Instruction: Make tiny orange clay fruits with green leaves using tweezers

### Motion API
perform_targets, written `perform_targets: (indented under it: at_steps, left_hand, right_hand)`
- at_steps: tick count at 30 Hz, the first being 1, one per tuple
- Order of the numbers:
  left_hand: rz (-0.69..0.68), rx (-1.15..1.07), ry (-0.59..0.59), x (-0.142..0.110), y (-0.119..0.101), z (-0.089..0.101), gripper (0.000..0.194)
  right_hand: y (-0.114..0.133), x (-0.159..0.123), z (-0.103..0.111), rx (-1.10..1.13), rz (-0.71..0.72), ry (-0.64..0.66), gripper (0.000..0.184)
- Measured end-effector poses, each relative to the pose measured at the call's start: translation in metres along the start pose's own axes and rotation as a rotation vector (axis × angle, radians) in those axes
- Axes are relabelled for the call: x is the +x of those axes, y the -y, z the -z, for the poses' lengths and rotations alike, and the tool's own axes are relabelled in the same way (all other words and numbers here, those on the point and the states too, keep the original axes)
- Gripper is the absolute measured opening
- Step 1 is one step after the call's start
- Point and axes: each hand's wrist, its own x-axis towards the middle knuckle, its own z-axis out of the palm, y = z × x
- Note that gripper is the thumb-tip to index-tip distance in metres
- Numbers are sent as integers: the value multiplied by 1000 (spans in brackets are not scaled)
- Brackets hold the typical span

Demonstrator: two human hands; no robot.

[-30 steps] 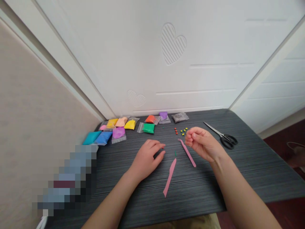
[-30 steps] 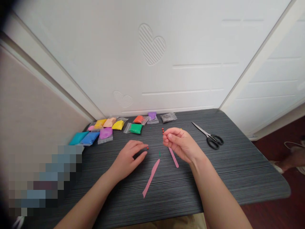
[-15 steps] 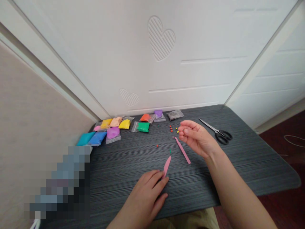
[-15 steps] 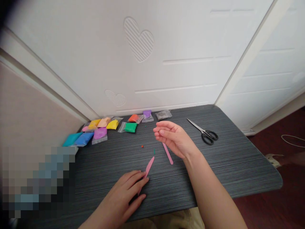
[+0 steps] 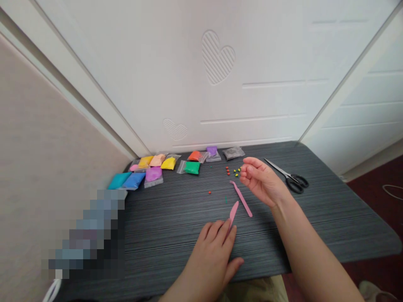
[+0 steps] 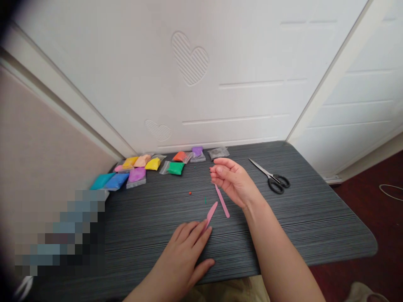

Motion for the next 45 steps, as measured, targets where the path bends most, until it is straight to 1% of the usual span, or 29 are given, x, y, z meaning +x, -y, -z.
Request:
perform_targets:
  at_steps: [4, 7, 15, 18, 20, 21, 23, 25, 26, 27, 29, 31, 33, 36, 38, 41, 43, 45]
  left_hand:
    - [114, 32, -24, 16, -11, -4, 61]
    - [166, 39, -39, 27, -16, -5, 64]
    - [207, 11, -95, 48, -28, -6, 64]
    - [194, -42, -116, 53, -27, 1, 61]
    - [173, -73, -132, 57, -17, 10, 59]
    - [159, -81, -137, 59, -9, 16, 57]
    - [158, -75, -188, 64, 14, 28, 50]
    - [178, -63, -237, 69, 43, 37, 44]
    - [182, -72, -239, 72, 57, 40, 40]
    - [182, -91, -226, 73, 71, 41, 36]
    - [142, -170, -153, 75, 93, 39, 31]
    - [97, -243, -117, 76, 107, 34, 31]
    - [65, -296, -124, 75, 114, 27, 31]
    - [62, -367, -174, 74, 117, 19, 22]
    - [73, -400, -201, 73, 118, 16, 17]
    - [85, -453, -224, 70, 119, 17, 17]
    - [120, -535, -250, 67, 118, 19, 18]
    - [198, -639, -279, 65, 117, 21, 20]
  right_hand:
    - [-1, 4, 2, 8, 18, -27, 16]
    - [-2, 6, 4, 11, 42, -31, 14]
    - [-7, 7, 5, -49, 50, -49, 23]
    - [-8, 7, 4, -80, 25, -49, 26]
    - [-9, 7, 4, -97, 13, -50, 25]
    - [-10, 7, 4, -106, 8, -50, 23]
    - [-12, 8, 4, -120, 7, -49, 21]
    - [-15, 8, 3, -133, 14, -47, 19]
    - [-17, 8, 3, -140, 17, -45, 18]
    - [-18, 9, 2, -146, 19, -44, 18]
    - [-21, 9, 1, -161, 19, -45, 20]
    - [-23, 9, -1, -179, 10, -47, 22]
    - [-25, 9, -2, -199, -10, -47, 23]
    - [-28, 9, -3, -231, -49, -41, 21]
    - [-30, 9, -3, -249, -70, -42, 19]
    - [-34, 9, -4, -262, -87, -48, 17]
    - [-35, 8, -5, -259, -98, -47, 17]
    - [-36, 7, -7, -234, -122, -34, 19]
